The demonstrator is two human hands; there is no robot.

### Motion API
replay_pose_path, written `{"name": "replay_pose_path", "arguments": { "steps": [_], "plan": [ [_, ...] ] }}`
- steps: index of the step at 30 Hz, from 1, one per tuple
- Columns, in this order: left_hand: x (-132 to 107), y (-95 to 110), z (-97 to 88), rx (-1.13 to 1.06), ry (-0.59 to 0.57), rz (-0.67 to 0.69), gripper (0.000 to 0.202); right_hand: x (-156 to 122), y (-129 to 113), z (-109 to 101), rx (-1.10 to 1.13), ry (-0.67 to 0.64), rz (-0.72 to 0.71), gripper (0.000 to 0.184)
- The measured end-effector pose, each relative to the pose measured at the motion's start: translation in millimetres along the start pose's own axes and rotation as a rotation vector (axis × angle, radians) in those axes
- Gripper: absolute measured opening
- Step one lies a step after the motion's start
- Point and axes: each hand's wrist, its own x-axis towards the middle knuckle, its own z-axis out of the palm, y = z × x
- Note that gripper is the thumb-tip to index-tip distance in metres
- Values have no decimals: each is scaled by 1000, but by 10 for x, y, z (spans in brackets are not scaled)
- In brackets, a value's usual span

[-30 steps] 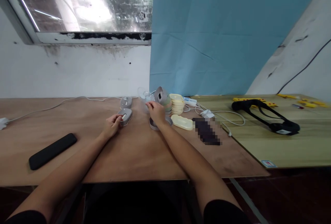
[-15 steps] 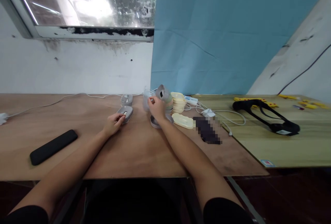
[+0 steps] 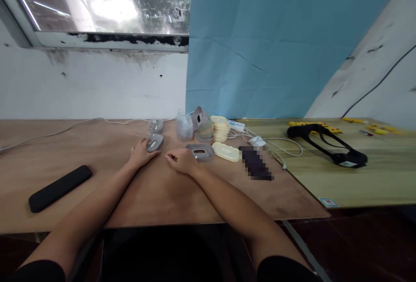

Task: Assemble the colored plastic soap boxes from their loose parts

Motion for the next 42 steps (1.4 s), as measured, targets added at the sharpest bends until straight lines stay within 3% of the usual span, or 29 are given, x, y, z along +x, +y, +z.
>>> {"name": "replay_pose_path", "arguments": {
  "steps": [3, 8, 11, 15, 20, 28, 36, 42],
  "plan": [
    [-2, -95, -6, -47, -76, 40, 68, 8, -8, 36, -4, -16, -35, 15],
    [-43, -170, -80, -177, -135, 199, 74, -8, 65, -1, -16, 49, -54, 16],
    [-97, -64, -154, -221, -176, 329, 71, 9, 118, -43, -38, 113, -26, 19],
    [-177, 138, -247, -247, -187, 476, 72, 43, 171, -68, -51, 104, -34, 30],
    [-228, 268, -299, -266, -157, 579, 77, 59, 195, -86, -39, 125, -38, 32],
    [-234, 258, -339, -372, -13, 570, 75, 51, 155, -149, 27, 71, -108, 49],
    [-235, 259, -359, -378, -27, 568, 55, 34, 177, -134, 13, 72, -70, 57],
    [-231, 245, -355, -385, -26, 588, 51, 18, 194, -129, 36, 45, -38, 64]
  ]
}}
